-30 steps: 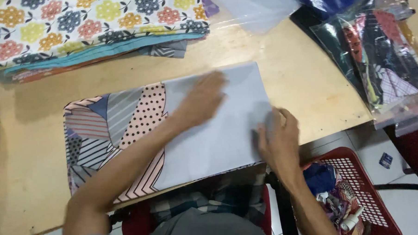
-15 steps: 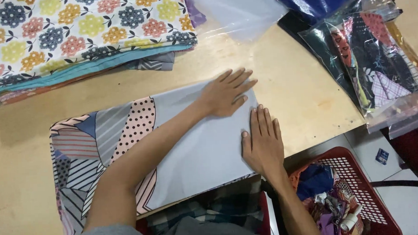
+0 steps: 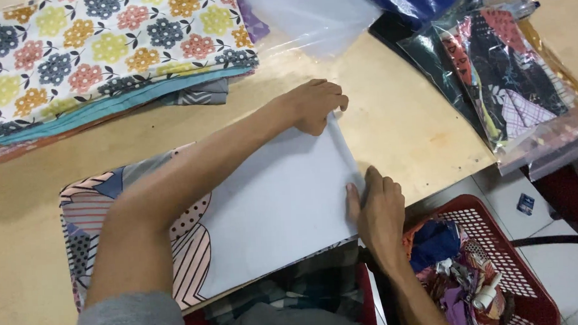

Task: Folding a piece of patterned fabric and cleaning it with a lint roller on a low work surface.

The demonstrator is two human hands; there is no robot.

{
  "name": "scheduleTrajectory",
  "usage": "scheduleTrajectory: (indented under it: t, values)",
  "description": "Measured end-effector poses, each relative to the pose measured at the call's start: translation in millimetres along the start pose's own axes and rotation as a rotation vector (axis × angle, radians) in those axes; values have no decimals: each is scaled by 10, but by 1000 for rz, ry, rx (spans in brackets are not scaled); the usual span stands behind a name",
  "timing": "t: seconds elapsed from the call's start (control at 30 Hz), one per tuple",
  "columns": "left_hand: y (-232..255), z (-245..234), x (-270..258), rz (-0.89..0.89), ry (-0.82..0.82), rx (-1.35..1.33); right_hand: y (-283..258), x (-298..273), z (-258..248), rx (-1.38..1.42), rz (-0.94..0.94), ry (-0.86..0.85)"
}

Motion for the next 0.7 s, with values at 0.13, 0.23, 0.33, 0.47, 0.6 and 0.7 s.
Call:
scheduleTrajectory:
  t: [0.13,0.23,0.33,0.47,0.6,0.7]
  values:
    - [79,60,328,16,-71,220,71,63,-72,148,99,-181]
    - [170,-89,304,1,-152,460,107,36,-90,199,102,-298]
    - [153,-216,286,-24,-246,485,161,-24,-77,320,64,-319]
    - [73,-478,54,-82,-373,180,168,-195,-146,611,69,-246]
    - [92,-653,-141,-132,-397,155,207,-206,-135,818,84,-309]
    - [-34,-692,-142,-86,-281,224,79,-264,-263,867,256,-362]
Point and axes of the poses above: each hand's wrist, its own x-axis towards the middle knuckle, its own z-axis out of the palm, y = z × x, the point moved 4 cm from there along x, towards the middle knuckle, and after that the axes turned 14 degrees about -y, right-handed, at the moved point
